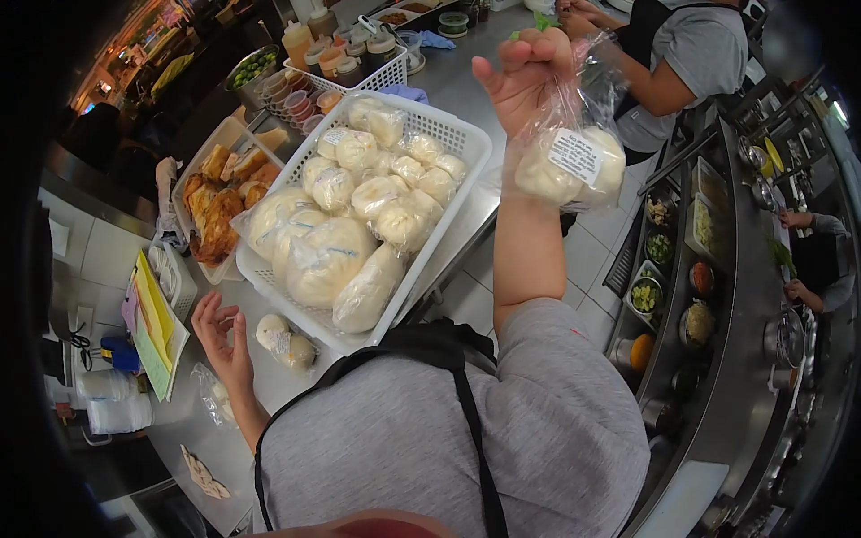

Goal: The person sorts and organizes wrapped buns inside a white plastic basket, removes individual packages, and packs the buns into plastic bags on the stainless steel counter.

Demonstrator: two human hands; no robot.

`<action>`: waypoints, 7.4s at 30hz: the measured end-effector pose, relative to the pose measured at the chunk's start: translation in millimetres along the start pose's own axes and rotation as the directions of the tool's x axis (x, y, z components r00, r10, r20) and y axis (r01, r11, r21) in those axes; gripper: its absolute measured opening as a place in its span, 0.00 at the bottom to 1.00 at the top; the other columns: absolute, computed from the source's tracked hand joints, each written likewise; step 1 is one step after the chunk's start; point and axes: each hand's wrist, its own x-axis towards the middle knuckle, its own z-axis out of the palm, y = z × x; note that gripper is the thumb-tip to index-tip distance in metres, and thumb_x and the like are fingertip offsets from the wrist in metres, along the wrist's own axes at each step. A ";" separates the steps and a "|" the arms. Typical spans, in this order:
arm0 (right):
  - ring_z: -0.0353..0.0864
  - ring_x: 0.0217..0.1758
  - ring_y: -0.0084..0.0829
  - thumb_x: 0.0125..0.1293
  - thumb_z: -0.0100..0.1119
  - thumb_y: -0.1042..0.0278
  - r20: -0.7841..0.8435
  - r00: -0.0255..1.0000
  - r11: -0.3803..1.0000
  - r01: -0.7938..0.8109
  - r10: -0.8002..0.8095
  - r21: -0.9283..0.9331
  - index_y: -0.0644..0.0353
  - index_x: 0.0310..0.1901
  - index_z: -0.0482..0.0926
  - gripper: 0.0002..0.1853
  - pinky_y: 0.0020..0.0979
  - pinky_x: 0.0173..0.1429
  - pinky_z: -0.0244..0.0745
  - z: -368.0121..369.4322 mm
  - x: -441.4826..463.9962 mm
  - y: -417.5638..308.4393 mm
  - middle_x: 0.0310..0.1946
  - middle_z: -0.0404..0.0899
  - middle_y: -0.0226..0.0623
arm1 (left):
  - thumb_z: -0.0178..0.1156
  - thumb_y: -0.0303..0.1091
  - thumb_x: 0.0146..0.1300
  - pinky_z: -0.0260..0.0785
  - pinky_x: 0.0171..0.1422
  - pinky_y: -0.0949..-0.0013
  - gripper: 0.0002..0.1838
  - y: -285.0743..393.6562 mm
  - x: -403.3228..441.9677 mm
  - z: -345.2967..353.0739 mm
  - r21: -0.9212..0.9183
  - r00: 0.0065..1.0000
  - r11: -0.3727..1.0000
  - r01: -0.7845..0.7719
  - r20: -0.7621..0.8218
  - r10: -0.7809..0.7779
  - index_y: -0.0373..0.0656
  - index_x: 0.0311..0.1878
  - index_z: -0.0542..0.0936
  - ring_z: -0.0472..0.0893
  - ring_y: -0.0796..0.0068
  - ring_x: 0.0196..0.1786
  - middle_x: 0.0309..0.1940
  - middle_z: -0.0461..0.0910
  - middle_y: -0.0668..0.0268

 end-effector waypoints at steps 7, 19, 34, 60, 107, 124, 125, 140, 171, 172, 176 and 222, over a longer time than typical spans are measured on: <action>0.72 0.54 0.36 0.73 0.44 0.59 0.009 0.997 0.992 -0.074 0.075 -0.104 0.57 0.34 0.72 0.13 0.62 0.67 0.59 1.7 1.5 29.9 0.40 0.74 0.35 | 0.60 0.24 0.61 0.72 0.48 0.71 0.20 -7.1 -14.7 -23.9 -0.020 1.000 1.000 -0.007 -0.014 0.007 0.41 0.57 0.72 0.77 0.73 0.45 0.58 0.65 0.59; 0.74 0.46 0.39 0.75 0.36 0.51 -0.161 0.980 0.948 -0.155 0.114 -0.278 0.55 0.25 0.63 0.22 0.54 0.60 0.72 34.7 10.3 137.6 0.34 0.72 0.41 | 0.60 0.21 0.59 0.71 0.47 0.72 0.21 -31.2 -68.2 -96.3 0.029 0.994 0.997 0.065 -0.093 -0.062 0.41 0.57 0.73 0.77 0.73 0.43 0.59 0.66 0.59; 0.78 0.49 0.41 0.73 0.38 0.54 -0.120 0.585 0.503 -0.771 0.802 -0.391 0.63 0.34 0.71 0.20 0.41 0.60 0.69 48.3 -40.3 337.5 0.41 0.78 0.48 | 0.59 0.31 0.64 0.66 0.54 0.71 0.22 -26.6 -125.2 -133.7 -0.277 0.974 0.934 0.224 0.033 -0.224 0.42 0.60 0.70 0.76 0.73 0.48 0.50 0.74 0.62; 0.73 0.33 0.23 0.57 0.61 0.76 -0.518 0.799 0.059 -0.558 0.305 -0.827 0.61 0.32 0.71 0.06 0.24 0.39 0.69 89.2 -68.7 384.9 0.29 0.73 0.31 | 0.58 0.30 0.65 0.65 0.26 0.80 0.06 -35.5 -110.8 -125.6 -0.187 0.880 0.872 0.453 -0.064 -0.470 0.39 0.34 0.74 0.72 0.87 0.24 0.21 0.73 0.73; 0.73 0.50 0.27 0.58 0.66 0.74 -0.747 0.386 0.260 -0.922 0.542 -0.287 0.58 0.55 0.60 0.28 0.28 0.51 0.72 72.6 -165.9 378.2 0.45 0.73 0.37 | 0.61 0.26 0.61 0.60 0.70 0.66 0.34 -74.6 -140.6 -69.2 -0.883 0.843 0.187 0.430 0.319 -0.432 0.43 0.69 0.59 0.68 0.72 0.64 0.62 0.66 0.61; 0.74 0.35 0.18 0.64 0.61 0.62 -0.746 -0.065 0.103 -0.979 0.663 0.176 0.57 0.53 0.70 0.18 0.21 0.36 0.71 69.1 -174.2 370.6 0.39 0.76 0.30 | 0.55 0.43 0.68 0.54 0.72 0.62 0.41 -80.9 -162.6 -67.5 -0.725 0.890 0.519 0.453 0.402 -0.216 0.49 0.75 0.42 0.59 0.66 0.70 0.68 0.56 0.65; 0.74 0.35 0.18 0.64 0.61 0.62 -0.747 -0.065 0.104 -0.979 0.661 0.178 0.57 0.53 0.70 0.18 0.21 0.36 0.71 69.4 -168.9 369.7 0.39 0.76 0.30 | 0.55 0.43 0.68 0.54 0.72 0.62 0.41 -78.7 -162.6 -69.1 -0.724 0.889 0.518 0.455 0.404 -0.215 0.49 0.75 0.42 0.59 0.66 0.70 0.68 0.56 0.65; 0.76 0.43 0.21 0.69 0.55 0.64 -0.615 -0.023 0.163 -0.956 0.788 0.245 0.57 0.56 0.69 0.17 0.23 0.41 0.73 68.5 -183.8 396.6 0.42 0.75 0.30 | 0.43 0.43 0.75 0.64 0.61 0.75 0.24 -86.5 -161.9 -72.6 -0.802 0.794 0.422 0.424 0.104 -0.599 0.32 0.62 0.70 0.75 0.77 0.53 0.48 0.77 0.65; 0.79 0.38 0.26 0.67 0.57 0.65 -0.675 0.197 -0.122 -0.911 0.711 -0.395 0.61 0.45 0.75 0.10 0.27 0.43 0.74 75.1 -175.1 394.2 0.37 0.78 0.34 | 0.62 0.30 0.62 0.68 0.58 0.71 0.29 -120.9 -179.8 -90.3 -0.784 0.632 0.335 0.522 0.093 -0.769 0.43 0.65 0.64 0.75 0.74 0.52 0.47 0.76 0.63; 0.79 0.37 0.26 0.66 0.58 0.65 -0.582 0.338 -0.206 -0.709 0.739 -0.674 0.61 0.44 0.76 0.10 0.26 0.42 0.73 72.2 -175.1 387.8 0.36 0.78 0.35 | 0.61 0.31 0.64 0.68 0.58 0.72 0.25 -125.9 -175.6 -96.9 -0.705 0.663 0.445 0.552 0.047 -0.747 0.42 0.63 0.68 0.76 0.75 0.51 0.48 0.76 0.62; 0.77 0.39 0.32 0.59 0.64 0.66 -0.806 0.288 -0.510 -0.651 0.518 -0.561 0.62 0.38 0.78 0.10 0.29 0.41 0.73 71.0 -140.4 356.7 0.35 0.76 0.38 | 0.57 0.35 0.67 0.67 0.58 0.70 0.20 -133.2 -185.4 -93.7 -0.493 0.726 0.670 0.555 -0.105 -0.680 0.37 0.60 0.70 0.75 0.72 0.51 0.49 0.77 0.57; 0.65 0.65 0.43 0.41 0.73 0.74 -0.126 0.964 -0.826 -0.267 -0.236 -0.496 0.54 0.60 0.67 0.40 0.39 0.65 0.67 42.2 -59.2 132.2 0.63 0.60 0.42 | 0.48 0.34 0.71 0.63 0.60 0.68 0.17 -142.9 -192.6 -73.8 -0.346 0.795 0.831 0.435 -0.286 -0.535 0.35 0.58 0.66 0.72 0.70 0.53 0.51 0.72 0.59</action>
